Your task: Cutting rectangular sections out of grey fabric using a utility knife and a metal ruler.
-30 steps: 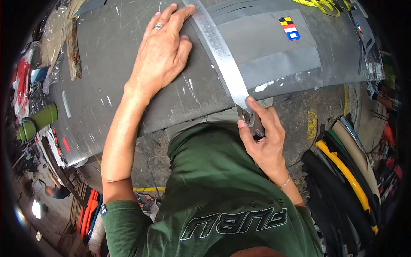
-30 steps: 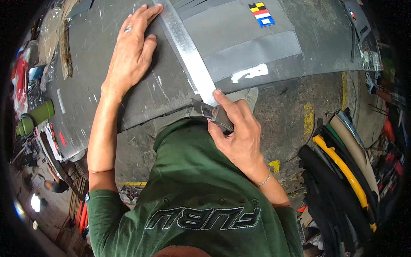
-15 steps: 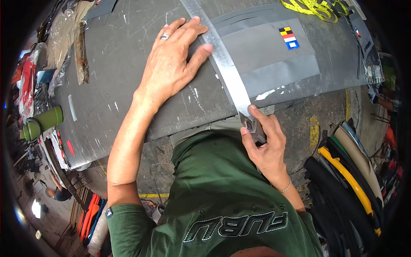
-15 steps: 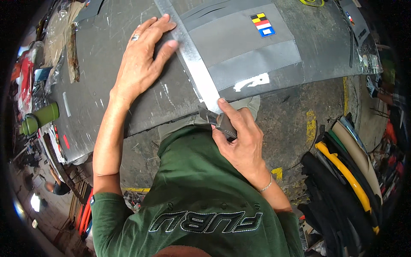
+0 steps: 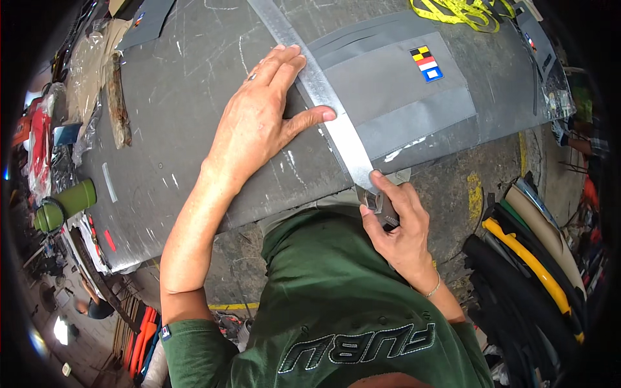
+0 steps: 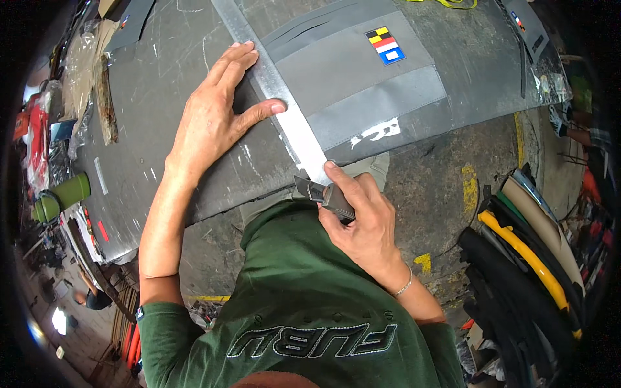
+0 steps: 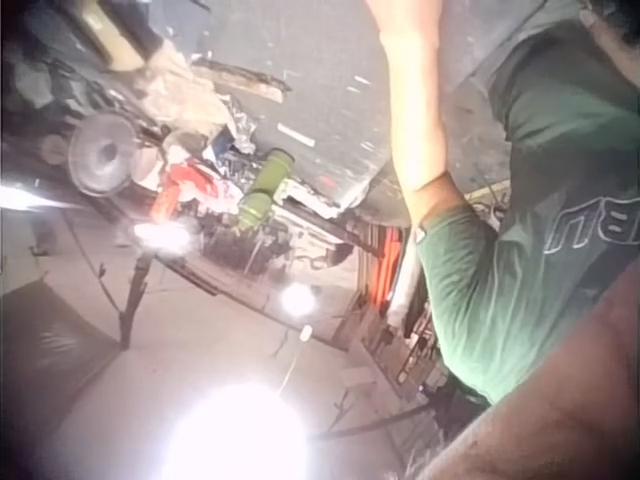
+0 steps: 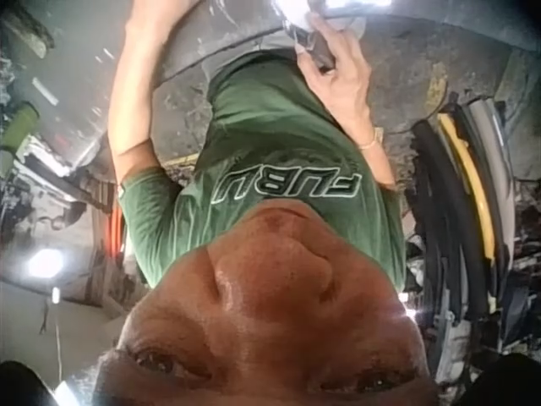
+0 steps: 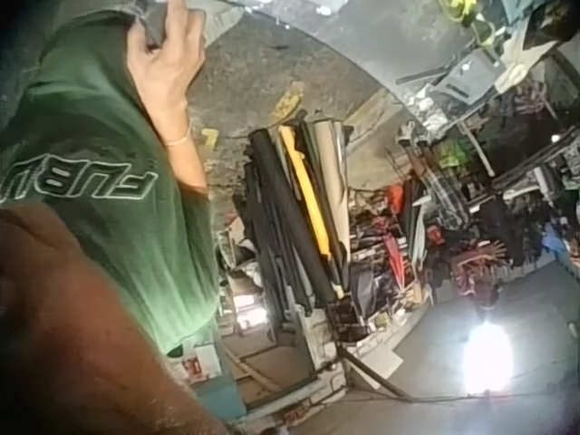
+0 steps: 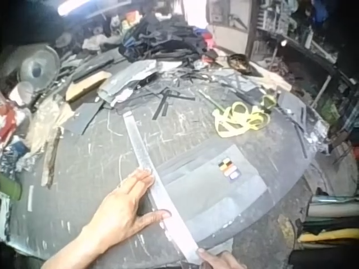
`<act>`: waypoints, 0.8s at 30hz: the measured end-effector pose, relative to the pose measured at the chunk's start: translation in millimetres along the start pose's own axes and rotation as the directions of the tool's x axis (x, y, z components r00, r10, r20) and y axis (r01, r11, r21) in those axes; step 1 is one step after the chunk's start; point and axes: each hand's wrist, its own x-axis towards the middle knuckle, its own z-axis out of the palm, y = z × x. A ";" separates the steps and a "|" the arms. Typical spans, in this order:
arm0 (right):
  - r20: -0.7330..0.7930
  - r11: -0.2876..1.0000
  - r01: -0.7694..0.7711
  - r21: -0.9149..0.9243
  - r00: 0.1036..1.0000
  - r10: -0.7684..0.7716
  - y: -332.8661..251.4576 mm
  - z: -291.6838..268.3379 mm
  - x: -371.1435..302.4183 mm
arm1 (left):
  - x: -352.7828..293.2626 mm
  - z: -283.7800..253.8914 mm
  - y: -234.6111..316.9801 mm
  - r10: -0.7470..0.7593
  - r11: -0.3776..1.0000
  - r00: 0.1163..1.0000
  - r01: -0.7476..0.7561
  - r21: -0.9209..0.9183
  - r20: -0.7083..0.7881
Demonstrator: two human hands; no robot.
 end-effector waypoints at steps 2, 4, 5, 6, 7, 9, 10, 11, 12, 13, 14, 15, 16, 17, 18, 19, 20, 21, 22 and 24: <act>-0.009 1.000 0.016 0.007 1.000 -0.016 0.7 0.8 -0.3 | -2.8 3.7 -1.8 0.013 1.000 0.999 -0.013 -0.001 -0.036; -0.004 1.000 0.005 0.005 1.000 -0.005 -0.6 0.5 -0.7 | -3.7 4.1 -2.9 0.023 1.000 0.999 -0.022 0.004 -0.034; 0.001 1.000 -0.004 0.004 1.000 0.004 -1.2 0.3 -1.1 | -4.5 4.3 -3.3 0.031 0.999 0.999 -0.030 0.011 -0.034; 0.002 1.000 -0.007 0.001 1.000 0.007 -1.7 -0.2 -1.0 | -4.8 4.6 -3.4 0.031 1.000 0.999 -0.031 0.007 -0.032; 0.004 1.000 -0.005 -0.004 1.000 0.005 -2.0 -0.6 -1.0 | -5.3 4.8 -3.4 0.037 0.999 0.999 -0.036 0.032 -0.033; 0.005 1.000 -0.009 -0.011 1.000 0.009 -1.5 -0.3 -1.4 | -5.2 4.9 -2.5 0.045 0.998 0.999 -0.043 0.052 -0.030; 0.000 1.000 -0.014 0.000 1.000 0.014 -0.8 0.3 -1.6 | -3.9 4.3 -1.4 0.050 0.997 0.998 -0.049 0.052 -0.022; -0.004 1.000 -0.020 0.011 1.000 0.020 0.2 1.1 -1.7 | -2.9 4.3 -0.5 0.056 0.997 0.998 -0.055 0.052 -0.014; -0.005 0.999 -0.030 0.009 1.000 0.030 -0.4 0.8 -1.4 | -3.0 3.7 0.1 0.058 0.997 0.998 -0.058 0.045 -0.006; -0.014 1.000 -0.014 0.009 1.000 0.014 -1.0 0.4 -0.3 | -3.4 3.2 -0.2 0.046 0.998 0.999 -0.046 0.032 -0.002; -0.024 1.000 0.001 0.009 1.000 -0.001 -1.2 0.1 0.4 | -3.5 2.8 -0.7 0.034 0.999 0.999 -0.034 0.020 0.003; -0.026 1.000 -0.009 0.008 1.000 0.009 -1.0 0.6 0.6 | -3.3 1.6 -1.3 0.037 0.999 0.999 -0.037 0.019 0.007; -0.023 1.000 -0.009 0.006 1.000 0.009 -0.6 1.2 0.5 | -4.2 3.4 -2.7 0.041 0.999 0.999 -0.041 0.012 0.014; -0.020 1.000 -0.008 0.005 1.000 0.008 0.0 1.6 0.0 | -5.3 6.0 -4.3 0.060 0.998 0.998 -0.060 0.014 -0.023; -0.021 1.000 -0.016 0.003 1.000 0.016 1.2 1.4 0.1 | -5.4 8.1 -5.1 0.078 0.997 0.995 -0.078 0.016 -0.063; -0.017 1.000 -0.012 -0.009 1.000 0.012 2.5 1.5 0.0 | -4.6 7.7 -4.1 0.063 0.998 0.997 -0.063 0.003 -0.053; -0.013 1.000 -0.007 -0.021 1.000 0.006 3.3 1.4 -0.3 | -4.1 8.1 -3.8 0.065 0.998 0.997 -0.065 -0.002 -0.048; -0.013 1.000 -0.012 -0.023 1.000 0.012 3.9 1.7 -0.4 | -3.8 9.3 -3.6 0.070 0.998 0.996 -0.069 0.009 -0.061; -0.017 1.000 -0.016 -0.008 1.000 0.016 4.0 2.2 -0.4 | -3.6 10.1 -3.4 0.074 0.997 0.994 -0.073 0.020 -0.074; -0.021 1.000 -0.020 0.008 1.000 0.020 4.5 2.7 -0.3 | -4.2 9.9 -3.8 0.059 0.998 0.997 -0.060 -0.003 -0.056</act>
